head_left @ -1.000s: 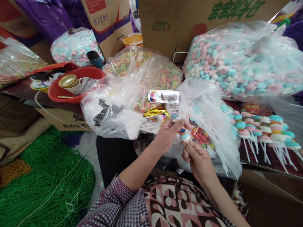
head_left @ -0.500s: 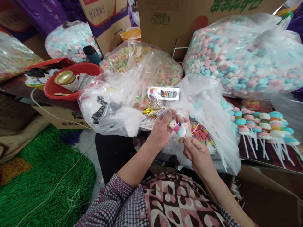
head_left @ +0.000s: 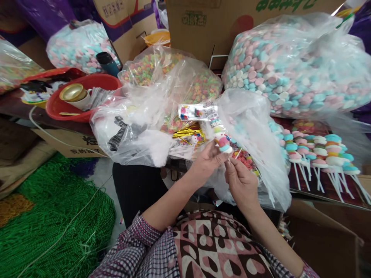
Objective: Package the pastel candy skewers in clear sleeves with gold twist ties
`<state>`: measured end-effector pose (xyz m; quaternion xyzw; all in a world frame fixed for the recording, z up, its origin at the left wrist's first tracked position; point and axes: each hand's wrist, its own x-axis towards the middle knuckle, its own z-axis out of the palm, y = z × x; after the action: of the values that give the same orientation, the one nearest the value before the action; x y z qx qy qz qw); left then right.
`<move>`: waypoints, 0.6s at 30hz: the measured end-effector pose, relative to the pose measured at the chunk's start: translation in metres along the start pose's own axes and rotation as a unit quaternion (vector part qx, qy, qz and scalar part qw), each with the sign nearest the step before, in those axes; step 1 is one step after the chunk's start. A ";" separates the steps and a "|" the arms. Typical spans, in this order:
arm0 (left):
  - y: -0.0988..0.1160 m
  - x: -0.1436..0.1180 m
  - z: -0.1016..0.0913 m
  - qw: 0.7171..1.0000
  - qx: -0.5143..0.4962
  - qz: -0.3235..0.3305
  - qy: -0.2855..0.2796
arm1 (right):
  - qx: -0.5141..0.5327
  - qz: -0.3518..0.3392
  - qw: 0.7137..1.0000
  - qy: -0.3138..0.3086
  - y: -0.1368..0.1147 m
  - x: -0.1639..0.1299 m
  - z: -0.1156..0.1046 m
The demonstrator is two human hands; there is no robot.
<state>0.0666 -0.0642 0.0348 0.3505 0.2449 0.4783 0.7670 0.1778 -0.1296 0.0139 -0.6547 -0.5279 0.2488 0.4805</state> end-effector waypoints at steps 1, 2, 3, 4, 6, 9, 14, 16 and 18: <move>-0.001 0.000 0.000 1.000 0.009 -0.004 0.004 | -0.043 -0.031 0.999 0.003 0.000 0.002 -0.002; -0.002 0.000 0.000 1.000 0.010 -0.007 0.013 | -0.074 -0.056 0.996 -0.005 0.000 0.005 -0.004; -0.001 0.000 -0.001 1.000 0.005 -0.010 0.024 | -0.095 -0.077 0.992 -0.019 0.000 0.007 -0.007; 0.000 0.001 -0.001 0.999 -0.003 -0.015 0.035 | -0.107 -0.094 0.989 -0.038 -0.001 0.009 -0.010; 0.004 0.001 -0.003 0.998 -0.021 -0.028 0.051 | -0.114 -0.120 0.984 -0.070 -0.006 0.013 -0.019; 0.008 0.002 -0.006 0.997 -0.026 -0.042 0.059 | -0.110 -0.134 0.985 -0.024 -0.017 0.025 -0.032; 0.007 -0.001 -0.005 0.997 -0.015 -0.077 -0.003 | -0.128 -0.199 0.971 0.033 -0.031 0.049 -0.029; 0.007 -0.003 -0.003 0.995 -0.010 -0.095 -0.011 | -0.136 -0.224 0.964 0.036 -0.031 0.054 -0.021; 0.009 -0.005 0.000 0.994 -0.009 -0.108 -0.001 | -0.138 -0.233 0.961 0.058 -0.030 0.055 -0.014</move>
<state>0.0592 -0.0660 0.0418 0.3156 0.2760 0.3941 0.8179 0.1939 -0.0840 0.0565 -0.5870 -0.6660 0.0164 0.4600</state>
